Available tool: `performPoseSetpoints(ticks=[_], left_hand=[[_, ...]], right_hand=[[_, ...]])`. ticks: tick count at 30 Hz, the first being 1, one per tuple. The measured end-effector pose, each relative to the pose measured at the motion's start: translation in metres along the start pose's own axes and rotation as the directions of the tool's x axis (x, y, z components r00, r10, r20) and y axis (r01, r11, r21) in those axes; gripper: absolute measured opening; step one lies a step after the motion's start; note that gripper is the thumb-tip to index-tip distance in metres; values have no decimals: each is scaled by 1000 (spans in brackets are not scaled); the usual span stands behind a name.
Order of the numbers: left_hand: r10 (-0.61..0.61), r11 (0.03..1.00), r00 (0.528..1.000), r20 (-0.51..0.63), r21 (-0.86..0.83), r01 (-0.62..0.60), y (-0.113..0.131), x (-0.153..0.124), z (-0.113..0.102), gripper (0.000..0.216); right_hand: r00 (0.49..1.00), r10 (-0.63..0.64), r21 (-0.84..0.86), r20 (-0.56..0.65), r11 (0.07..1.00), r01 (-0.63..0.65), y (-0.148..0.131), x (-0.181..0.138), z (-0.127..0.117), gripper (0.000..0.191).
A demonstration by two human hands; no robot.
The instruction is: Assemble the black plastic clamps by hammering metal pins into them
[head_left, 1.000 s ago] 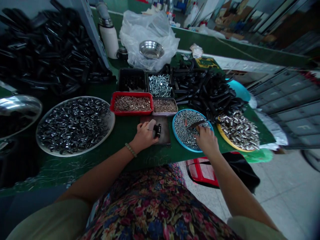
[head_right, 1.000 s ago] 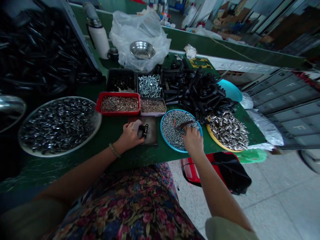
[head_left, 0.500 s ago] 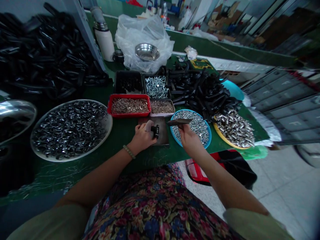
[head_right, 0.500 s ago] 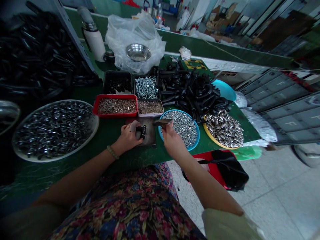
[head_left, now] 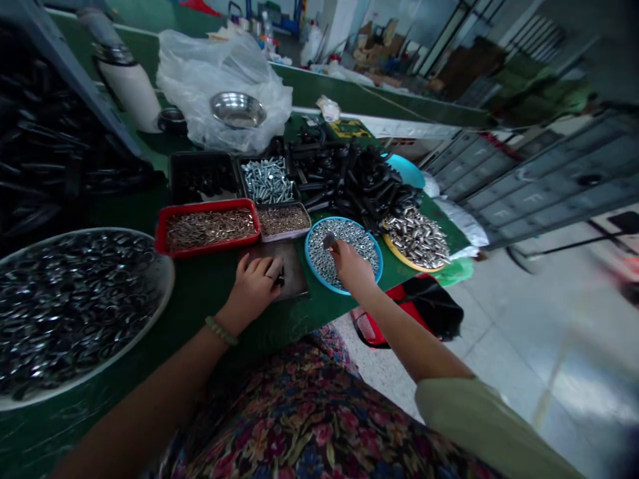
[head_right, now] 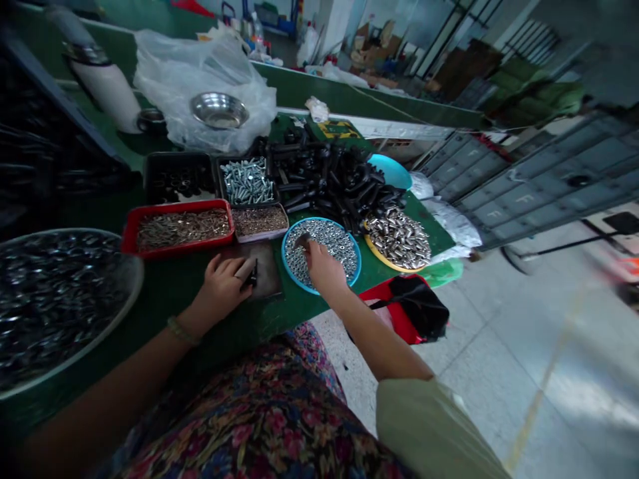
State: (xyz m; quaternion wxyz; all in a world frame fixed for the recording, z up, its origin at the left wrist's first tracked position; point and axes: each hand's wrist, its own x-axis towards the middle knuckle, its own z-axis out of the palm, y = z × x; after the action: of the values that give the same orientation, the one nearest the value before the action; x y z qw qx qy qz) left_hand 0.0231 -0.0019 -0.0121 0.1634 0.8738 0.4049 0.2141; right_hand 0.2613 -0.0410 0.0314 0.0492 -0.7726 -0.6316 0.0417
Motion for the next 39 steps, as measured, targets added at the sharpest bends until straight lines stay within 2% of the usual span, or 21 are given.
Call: performPoseSetpoints(ticks=[2, 3, 5, 7, 8, 9, 11, 13, 16, 18, 20, 21, 22, 23, 25, 28, 30, 33, 35, 36, 39], left_hand=[[-95, 970, 995, -14, -225, 89, 0, 9, -5, 42], [-192, 893, 981, -4, -416, 173, 0, 13, -10, 38], [-372, 559, 922, 103, -768, 312, 0, 20, -25, 30], [-423, 164, 866, 268, -917, 364, 2, 24, -42, 30], [-422, 8, 845, 327, -931, 365, 4, 25, -49, 33], [-424, -102, 831, 361, -930, 352, 6, 26, -55, 36], [-469, -232, 805, 364, -930, 285, 14, 30, -61, 34], [-566, -217, 764, 308, -951, 222, 23, 34, -60, 32], [-662, -148, 705, 254, -967, 209, 35, 40, -52, 57], [-663, -153, 705, 252, -967, 201, 39, 42, -47, 67], [-650, -151, 720, 242, -970, 189, 41, 42, -45, 71], [-648, -143, 726, 231, -973, 182, 42, 42, -44, 72], [-648, -131, 730, 220, -975, 178, 43, 41, -44, 73], [-648, -118, 732, 211, -977, 177, 44, 41, -43, 73], [-655, -95, 732, 190, -981, 170, 46, 40, -40, 71], [-665, -86, 726, 177, -983, 161, 47, 37, -37, 67], [-653, -109, 731, 197, -980, 167, 47, 34, -36, 58], [-622, -155, 746, 238, -971, 181, 46, 28, -36, 41], [-618, -106, 756, 218, -975, 195, 44, 23, -36, 42], [-617, -33, 766, 181, -978, 205, 43, 21, -36, 47], [-564, 307, 826, -11, -931, 197, 40, 15, -34, 69]], right_hand=[[995, 94, -110, -18, 989, -95, 24, 3, 9, 35], [995, 94, -139, -17, 986, -95, 36, 5, 11, 35], [997, 71, -160, -22, 984, -74, 67, 12, 10, 34], [992, 113, -168, -55, 978, -121, 104, 20, 1, 34], [982, 170, -174, -77, 968, -181, 124, 25, -5, 35], [970, 224, -178, -90, 955, -237, 143, 30, -12, 36], [955, 289, -175, -68, 939, -296, 177, 41, -23, 34], [956, 291, -154, -17, 944, -290, 199, 51, -28, 28], [965, 262, -115, 9, 959, -259, 212, 61, -29, 27], [955, 274, -9, -114, 961, -277, 213, 63, -29, 33], [897, 327, 260, -297, 932, -253, 207, 62, -30, 37], [864, 362, 437, -349, 879, -192, 198, 60, -31, 36], [848, 387, 604, -363, 791, -102, 186, 57, -31, 33], [857, 385, 734, -343, 679, -11, 170, 52, -32, 29], [906, 316, 894, -284, 429, 130, 128, 40, -32, 23], [968, 153, 973, -199, 148, 177, 59, 19, -31, 23], [990, 34, 990, -138, 35, 137, 22, 8, -29, 24], [993, -86, 996, -84, -8, 84, -15, 1, -25, 23], [988, -142, 998, -62, 1, 63, -31, 1, -24, 22], [984, -168, 998, -56, 6, 58, -37, 3, -23, 22], [969, -238, 997, -67, 28, 76, -55, 7, -23, 21]])
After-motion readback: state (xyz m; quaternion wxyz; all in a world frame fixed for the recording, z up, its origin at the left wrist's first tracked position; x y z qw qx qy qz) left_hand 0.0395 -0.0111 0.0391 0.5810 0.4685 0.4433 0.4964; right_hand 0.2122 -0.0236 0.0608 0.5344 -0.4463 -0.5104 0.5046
